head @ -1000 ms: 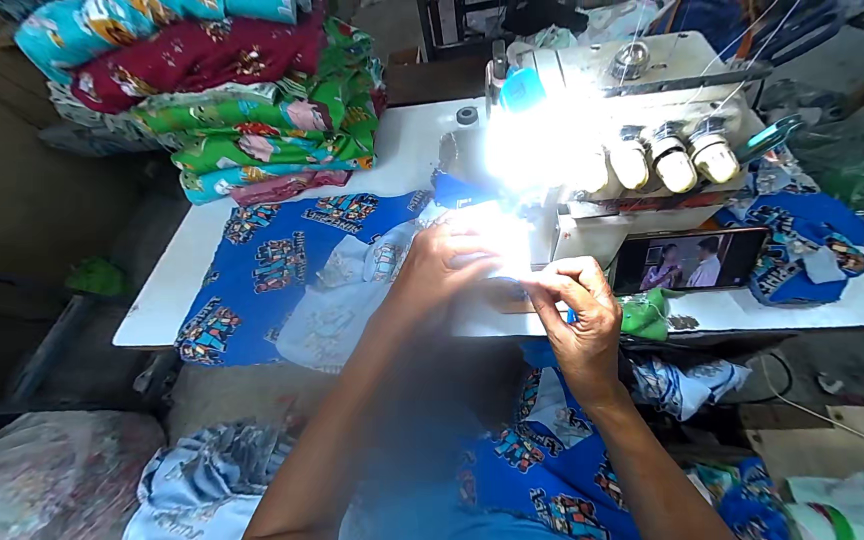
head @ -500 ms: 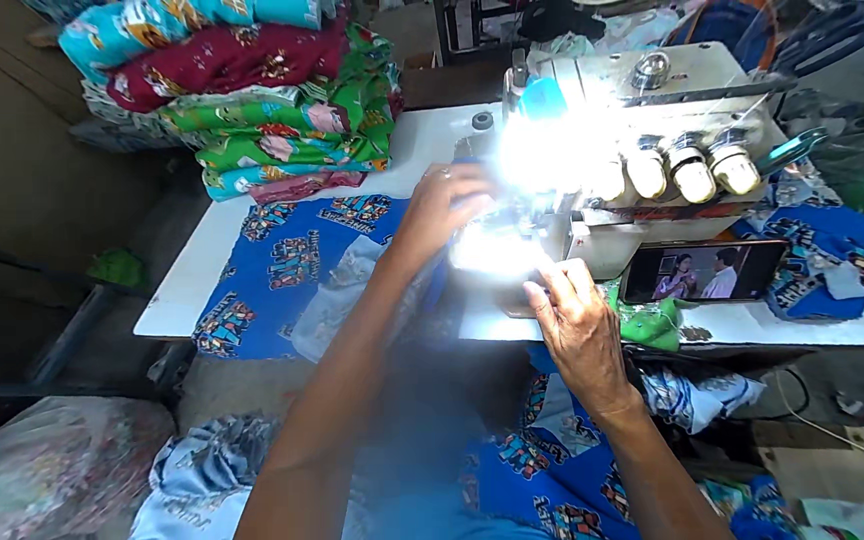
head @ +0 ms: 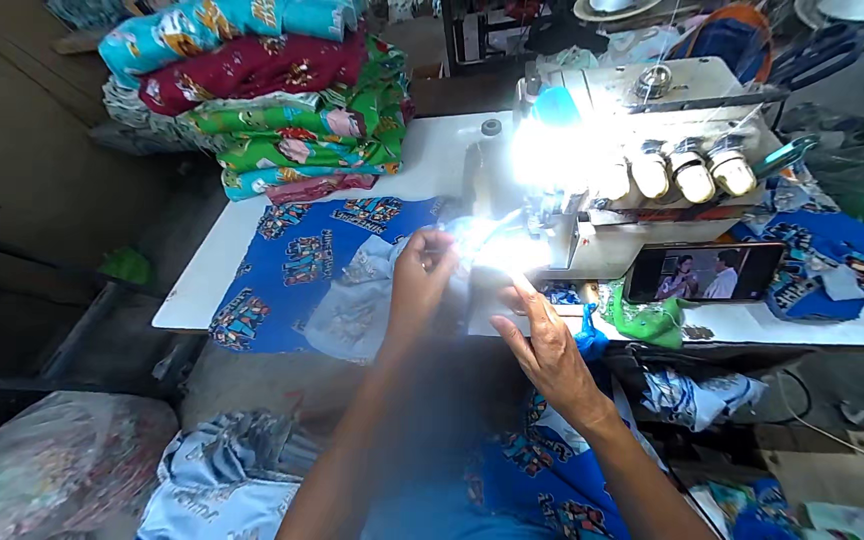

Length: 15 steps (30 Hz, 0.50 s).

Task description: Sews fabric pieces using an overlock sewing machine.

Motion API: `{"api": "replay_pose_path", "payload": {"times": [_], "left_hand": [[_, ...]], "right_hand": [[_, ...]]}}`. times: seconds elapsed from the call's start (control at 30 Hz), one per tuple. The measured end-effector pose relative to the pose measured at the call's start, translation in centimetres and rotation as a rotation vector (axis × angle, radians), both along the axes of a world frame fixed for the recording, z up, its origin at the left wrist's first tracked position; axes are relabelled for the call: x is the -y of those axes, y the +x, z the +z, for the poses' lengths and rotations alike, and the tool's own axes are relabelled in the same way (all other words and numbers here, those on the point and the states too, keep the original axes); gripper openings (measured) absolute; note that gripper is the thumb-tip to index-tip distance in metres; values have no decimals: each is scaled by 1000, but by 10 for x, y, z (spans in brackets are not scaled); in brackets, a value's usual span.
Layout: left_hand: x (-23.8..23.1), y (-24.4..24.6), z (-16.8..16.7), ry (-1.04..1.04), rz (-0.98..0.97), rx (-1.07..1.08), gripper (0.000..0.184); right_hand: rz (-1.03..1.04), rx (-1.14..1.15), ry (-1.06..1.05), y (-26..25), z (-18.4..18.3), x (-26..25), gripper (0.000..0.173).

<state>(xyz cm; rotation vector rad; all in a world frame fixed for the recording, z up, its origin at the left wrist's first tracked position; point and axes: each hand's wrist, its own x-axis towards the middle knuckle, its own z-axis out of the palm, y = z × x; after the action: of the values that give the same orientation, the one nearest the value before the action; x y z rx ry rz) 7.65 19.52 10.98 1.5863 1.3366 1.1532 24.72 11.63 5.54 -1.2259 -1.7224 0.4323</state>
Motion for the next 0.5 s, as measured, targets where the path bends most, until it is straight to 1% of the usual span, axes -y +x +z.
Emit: {"api": "replay_pose_path", "payload": {"times": [0.1,0.13,0.17,0.2,0.23,0.3,0.37,0.4,0.43,0.47,0.5], "left_hand": [[31,6,-11,-66,0,119,16],[40,11,-16,-96,-27,152,17],[49,15,-20,-122,-74,174,17],[58,18,-25,-133,-152,174,17],[64,20,-30,-116,-238,150,18],[73,19,-35,5,-344,37,22],[76,17,-34,132,-341,-42,23],[75,15,-31,169,-325,-56,22],[74,15,-28,190,-303,-57,22],[73,15,-24,191,-279,-49,23],[72,17,-20,182,-254,-37,27]], "right_hand": [[135,-208,-61,-7,1,-4,59],[181,-302,-103,-7,2,-5,61],[209,-412,-141,-6,4,-5,58],[188,-533,-161,-4,4,-6,50],[119,-649,-151,-1,3,-8,42],[-87,-803,-108,13,0,-17,35],[-223,-826,-93,30,-1,-23,24],[-237,-796,-87,36,-1,-23,19],[-228,-755,-77,39,0,-21,19],[-207,-717,-63,40,1,-17,23],[-173,-686,-53,39,3,-12,25]]}}
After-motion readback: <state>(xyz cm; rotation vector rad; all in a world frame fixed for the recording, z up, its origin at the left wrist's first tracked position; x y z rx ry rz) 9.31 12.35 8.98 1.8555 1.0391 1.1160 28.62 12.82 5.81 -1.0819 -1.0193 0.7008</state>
